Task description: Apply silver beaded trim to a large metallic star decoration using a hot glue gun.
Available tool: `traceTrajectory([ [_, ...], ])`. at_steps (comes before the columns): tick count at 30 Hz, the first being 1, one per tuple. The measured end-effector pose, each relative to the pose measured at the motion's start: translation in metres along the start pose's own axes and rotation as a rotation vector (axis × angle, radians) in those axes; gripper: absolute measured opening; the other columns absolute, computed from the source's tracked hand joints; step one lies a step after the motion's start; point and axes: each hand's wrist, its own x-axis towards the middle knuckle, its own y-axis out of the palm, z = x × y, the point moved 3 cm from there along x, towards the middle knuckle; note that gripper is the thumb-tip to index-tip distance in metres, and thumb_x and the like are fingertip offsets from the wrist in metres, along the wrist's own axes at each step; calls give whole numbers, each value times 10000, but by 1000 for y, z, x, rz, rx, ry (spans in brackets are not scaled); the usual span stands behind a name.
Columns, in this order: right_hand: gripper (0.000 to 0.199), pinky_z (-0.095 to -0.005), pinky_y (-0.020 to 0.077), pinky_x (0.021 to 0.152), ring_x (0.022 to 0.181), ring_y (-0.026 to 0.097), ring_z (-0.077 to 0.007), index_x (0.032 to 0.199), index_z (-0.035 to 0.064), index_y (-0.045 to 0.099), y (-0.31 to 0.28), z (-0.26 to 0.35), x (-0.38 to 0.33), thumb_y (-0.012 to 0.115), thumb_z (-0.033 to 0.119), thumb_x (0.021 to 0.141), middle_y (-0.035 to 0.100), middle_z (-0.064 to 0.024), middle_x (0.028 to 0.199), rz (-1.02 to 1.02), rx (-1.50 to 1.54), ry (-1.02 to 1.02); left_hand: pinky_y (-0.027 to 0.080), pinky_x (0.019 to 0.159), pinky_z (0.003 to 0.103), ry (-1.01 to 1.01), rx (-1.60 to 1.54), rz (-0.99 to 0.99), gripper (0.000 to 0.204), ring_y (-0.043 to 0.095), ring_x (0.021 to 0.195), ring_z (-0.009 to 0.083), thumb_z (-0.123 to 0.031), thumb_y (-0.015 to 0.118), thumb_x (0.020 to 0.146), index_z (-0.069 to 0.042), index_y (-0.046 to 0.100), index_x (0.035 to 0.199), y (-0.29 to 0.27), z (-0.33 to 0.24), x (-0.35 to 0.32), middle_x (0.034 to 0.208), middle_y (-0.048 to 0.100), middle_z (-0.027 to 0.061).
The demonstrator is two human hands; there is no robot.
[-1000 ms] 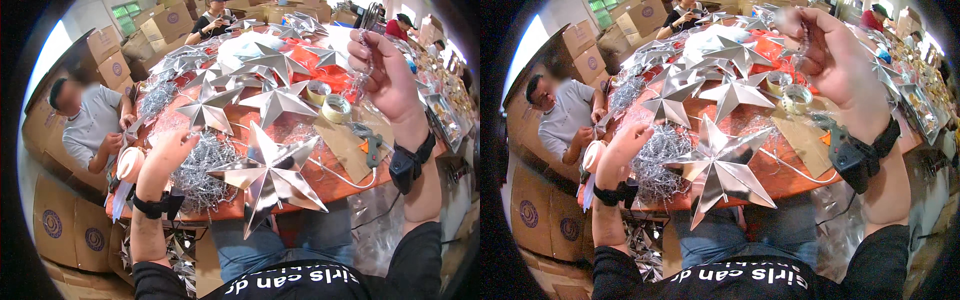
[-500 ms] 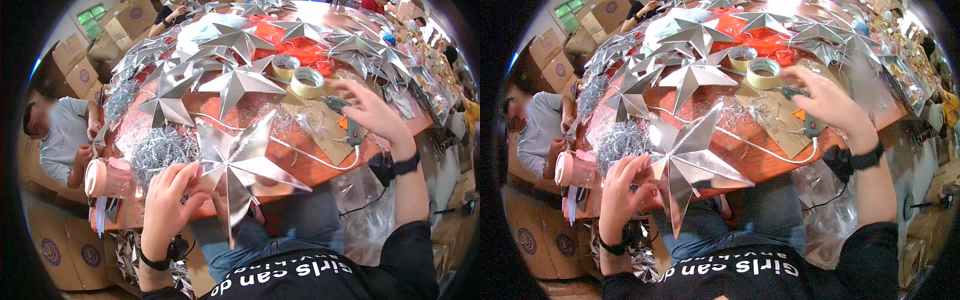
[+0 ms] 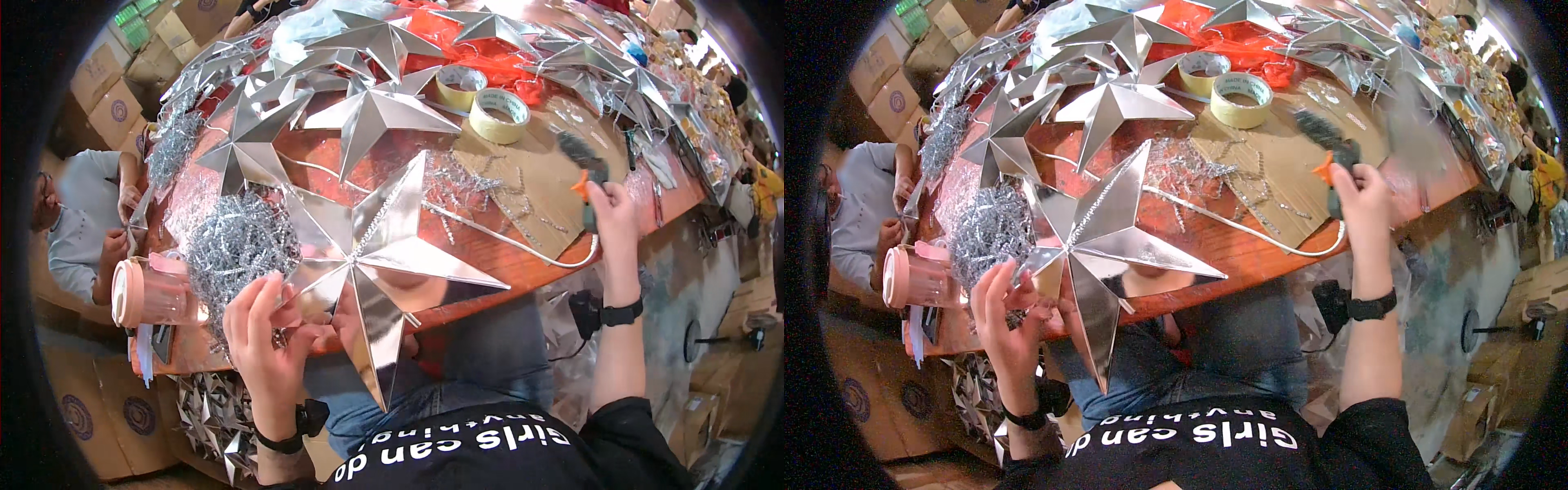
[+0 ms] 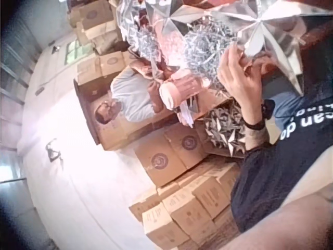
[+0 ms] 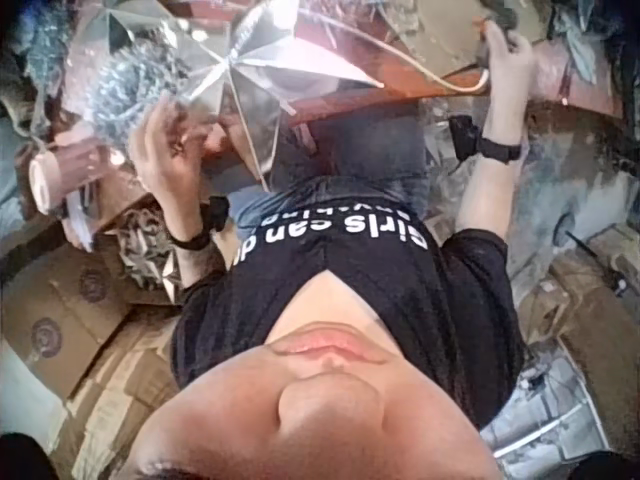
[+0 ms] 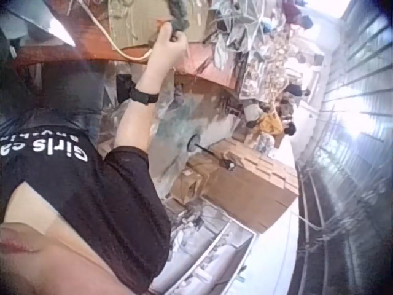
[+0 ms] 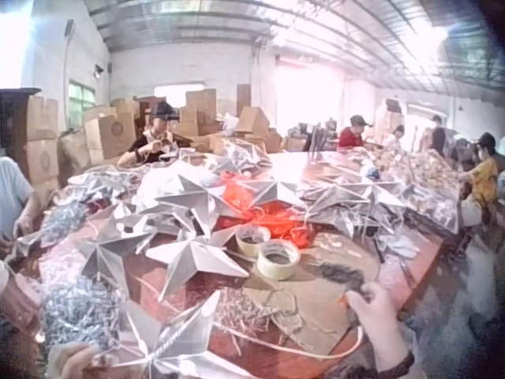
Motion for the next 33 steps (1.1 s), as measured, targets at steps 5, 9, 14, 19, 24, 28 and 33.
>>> traceTrajectory([
  [5,274,-241,379,630,733,442,-127,1097,-35,543,-13,16,-2,618,162,921,526,-46,883,259,1454,265,475,862,398,-165,-193,-70,720,556,1049,288,-547,683,810,-26,542,1287,9,17,-17,1139,559,146],
  [9,367,-282,353,637,726,352,-143,1222,12,502,-10,50,-2,626,78,883,495,-55,956,425,1762,297,542,796,323,-186,-288,-29,872,612,954,248,-580,694,780,11,422,1360,17,33,-26,1166,503,153],
  [14,199,-347,406,961,1147,505,-210,1077,40,551,-12,124,-22,616,142,919,539,-115,1115,488,935,-258,555,742,287,-191,-582,-162,945,649,816,196,-562,686,796,-15,248,1430,32,40,-43,1105,497,166],
  [19,625,-367,518,752,841,624,-245,853,28,596,13,170,-56,657,638,729,630,-108,878,672,217,-731,418,686,292,-34,-393,-223,902,477,762,129,-591,657,826,0,284,1397,34,45,-52,993,536,111],
  [24,865,-338,522,649,685,638,-248,705,29,610,42,186,-74,619,869,501,630,-90,720,771,55,-924,402,661,283,-25,-386,-207,864,453,705,120,-550,672,840,-3,287,1387,34,46,-52,941,528,93],
  [28,864,-322,483,591,649,619,-241,690,31,604,51,188,-82,618,874,501,596,-69,668,708,19,-836,386,651,285,27,-344,-182,794,438,691,119,-505,647,885,0,290,1382,31,44,-49,927,519,86],
  [33,847,-317,426,531,608,588,-228,682,34,593,53,183,-77,641,860,500,564,-57,639,772,8,-878,414,686,343,-14,-409,-183,751,511,739,196,-439,745,825,-38,350,1321,31,44,-48,842,585,69],
])
